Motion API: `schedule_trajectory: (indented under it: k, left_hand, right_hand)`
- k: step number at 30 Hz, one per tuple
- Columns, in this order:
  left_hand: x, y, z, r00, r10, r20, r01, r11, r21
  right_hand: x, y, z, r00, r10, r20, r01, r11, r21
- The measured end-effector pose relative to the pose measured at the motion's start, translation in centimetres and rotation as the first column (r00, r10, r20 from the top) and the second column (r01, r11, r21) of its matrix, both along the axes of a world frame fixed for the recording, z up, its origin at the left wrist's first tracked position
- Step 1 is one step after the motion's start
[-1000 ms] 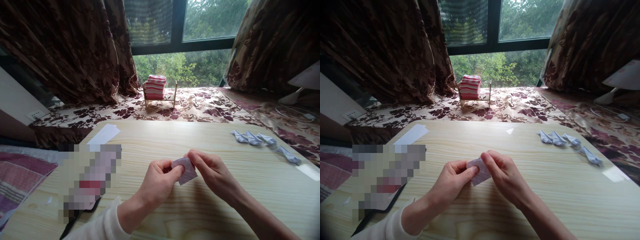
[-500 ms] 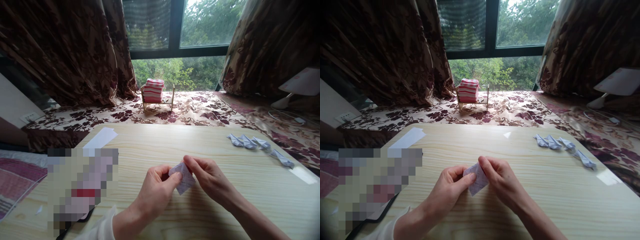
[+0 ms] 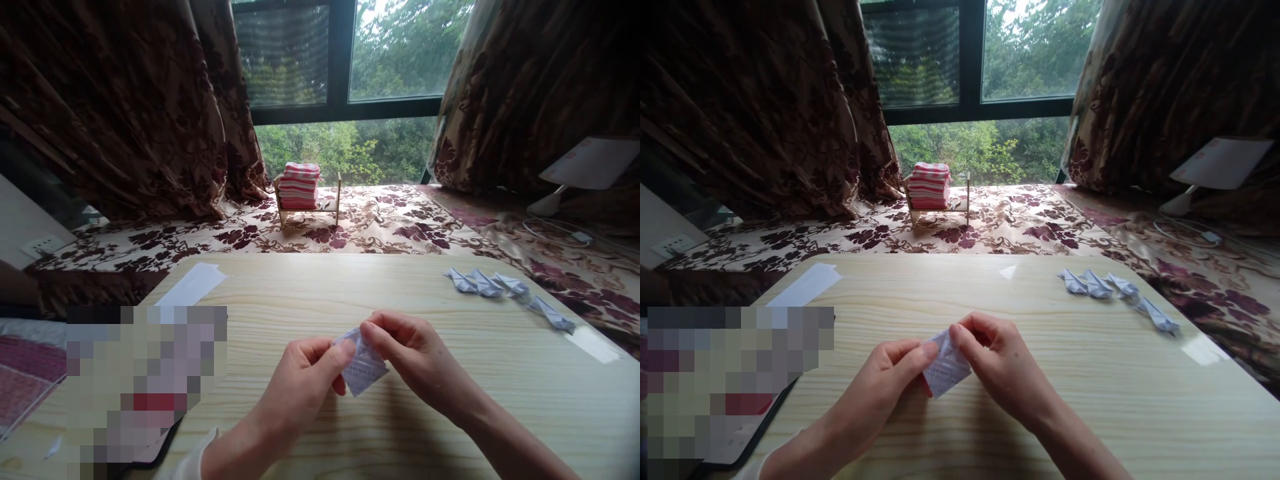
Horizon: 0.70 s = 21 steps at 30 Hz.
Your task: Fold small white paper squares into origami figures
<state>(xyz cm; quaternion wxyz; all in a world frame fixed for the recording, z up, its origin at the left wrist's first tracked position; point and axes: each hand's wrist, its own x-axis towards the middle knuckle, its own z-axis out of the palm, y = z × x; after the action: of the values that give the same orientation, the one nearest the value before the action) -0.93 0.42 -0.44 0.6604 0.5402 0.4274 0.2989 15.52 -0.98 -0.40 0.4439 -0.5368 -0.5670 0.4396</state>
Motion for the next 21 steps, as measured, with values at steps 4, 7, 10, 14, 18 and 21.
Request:
schedule_trajectory:
  k: [4, 7, 10, 14, 18, 21]
  left_hand:
    - [0.3, -0.1, 0.2, 1.000, -0.014, 0.001, 0.014, 1.000, -0.004]
    - [0.4, -0.2, 0.3, 0.999, -0.010, 0.031, 0.011, 1.000, -0.015]
    - [0.3, -0.3, 0.2, 0.998, -0.041, 0.053, 0.041, 0.999, -0.005]
    - [0.3, -0.4, 0.1, 0.999, -0.039, 0.036, 0.037, 0.998, 0.043]
    - [0.5, -0.4, 0.1, 0.999, -0.048, 0.021, 0.046, 0.996, 0.073]
    - [0.6, -0.3, 0.1, 0.998, -0.058, 0.016, 0.057, 0.997, 0.051]
  right_hand:
    - [-0.1, 0.0, -0.1, 0.999, 0.044, 0.009, -0.044, 0.999, 0.009]
    - [-0.1, 0.0, -0.2, 0.997, 0.078, 0.025, -0.078, 0.997, 0.009]
    - [-0.4, -0.2, -0.2, 0.992, 0.123, 0.039, -0.122, 0.992, -0.013]
    - [-0.9, -0.4, -0.5, 0.991, 0.123, 0.062, -0.124, 0.992, 0.013]
    - [-1.0, -0.3, -0.7, 0.995, 0.059, 0.081, -0.064, 0.996, 0.056]
    - [-0.9, -0.3, -0.7, 0.997, 0.047, 0.068, -0.052, 0.997, 0.064]
